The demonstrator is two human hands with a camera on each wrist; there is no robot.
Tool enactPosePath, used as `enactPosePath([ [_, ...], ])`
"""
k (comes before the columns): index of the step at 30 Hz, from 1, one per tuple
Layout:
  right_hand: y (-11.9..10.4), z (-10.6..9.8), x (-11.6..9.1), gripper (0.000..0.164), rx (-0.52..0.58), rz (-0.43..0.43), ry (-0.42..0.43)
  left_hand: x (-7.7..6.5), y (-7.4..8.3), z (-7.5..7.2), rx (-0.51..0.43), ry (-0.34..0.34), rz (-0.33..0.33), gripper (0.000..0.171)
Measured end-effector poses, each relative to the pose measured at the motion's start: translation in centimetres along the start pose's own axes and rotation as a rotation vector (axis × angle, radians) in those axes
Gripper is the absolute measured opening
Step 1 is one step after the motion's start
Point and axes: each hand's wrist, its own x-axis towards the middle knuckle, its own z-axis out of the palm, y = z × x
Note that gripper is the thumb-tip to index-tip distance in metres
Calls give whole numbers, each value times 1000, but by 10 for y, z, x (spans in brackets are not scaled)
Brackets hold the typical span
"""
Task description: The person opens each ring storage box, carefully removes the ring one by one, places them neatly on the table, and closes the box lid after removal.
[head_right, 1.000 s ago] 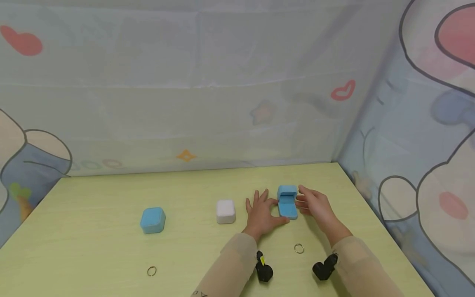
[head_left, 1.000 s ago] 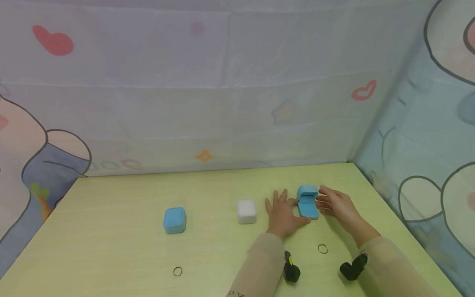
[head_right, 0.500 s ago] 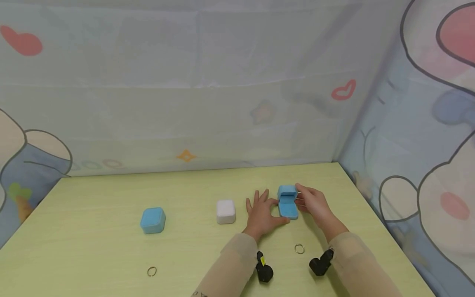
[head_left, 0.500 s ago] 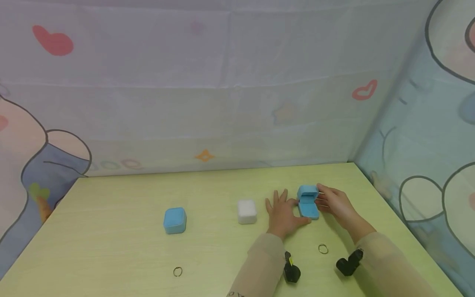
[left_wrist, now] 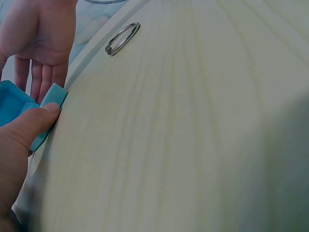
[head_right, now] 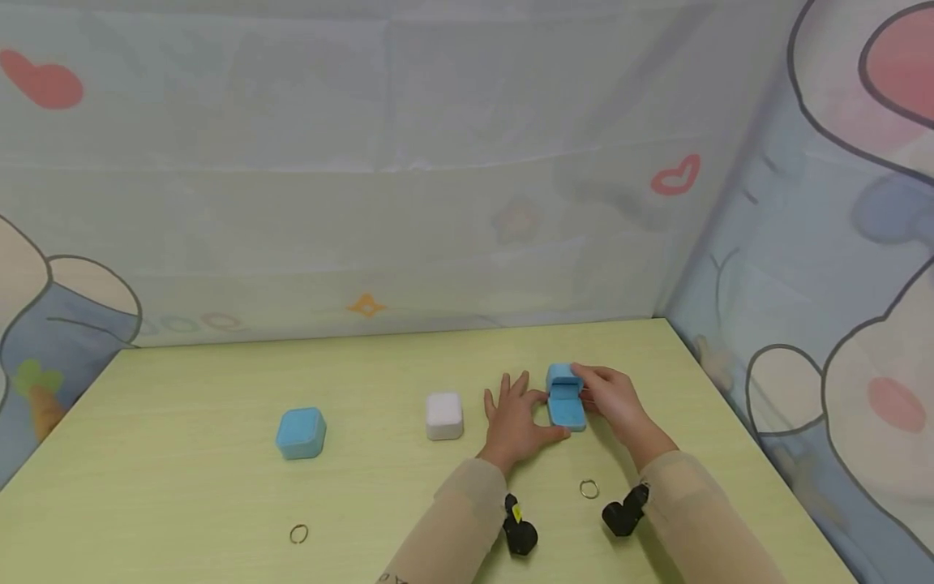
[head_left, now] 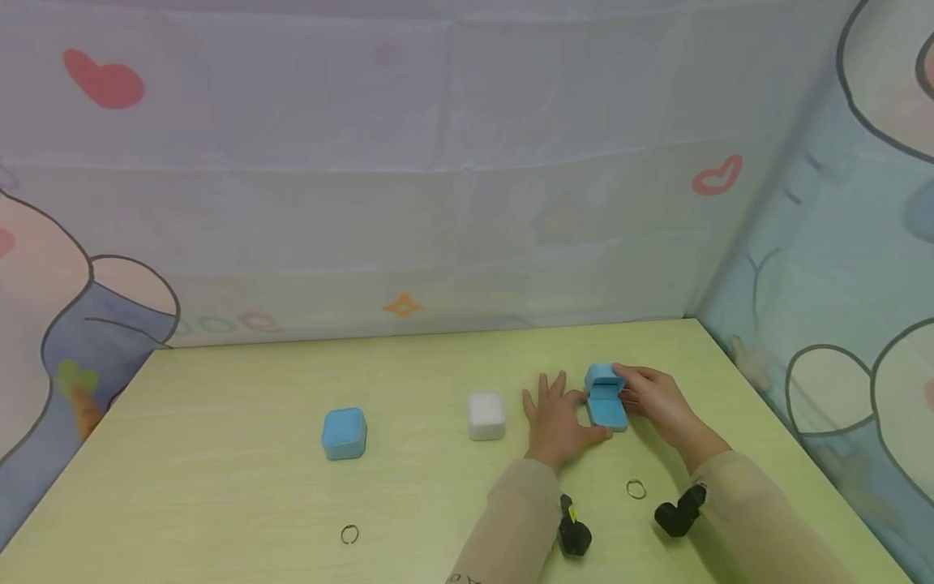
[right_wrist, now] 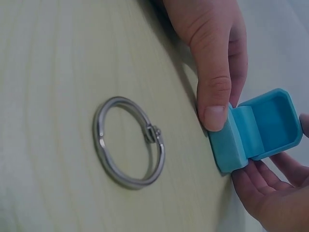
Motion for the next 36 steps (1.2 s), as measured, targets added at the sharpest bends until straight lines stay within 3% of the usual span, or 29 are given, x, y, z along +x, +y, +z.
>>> enactPosePath([
  [6,1,0,0,81,-16,-23,-16,0,0,2,38,-6,0,59],
  [36,3,-1,-1,70,-33,-97,-71,1,0,-3,27,-21,10,58],
])
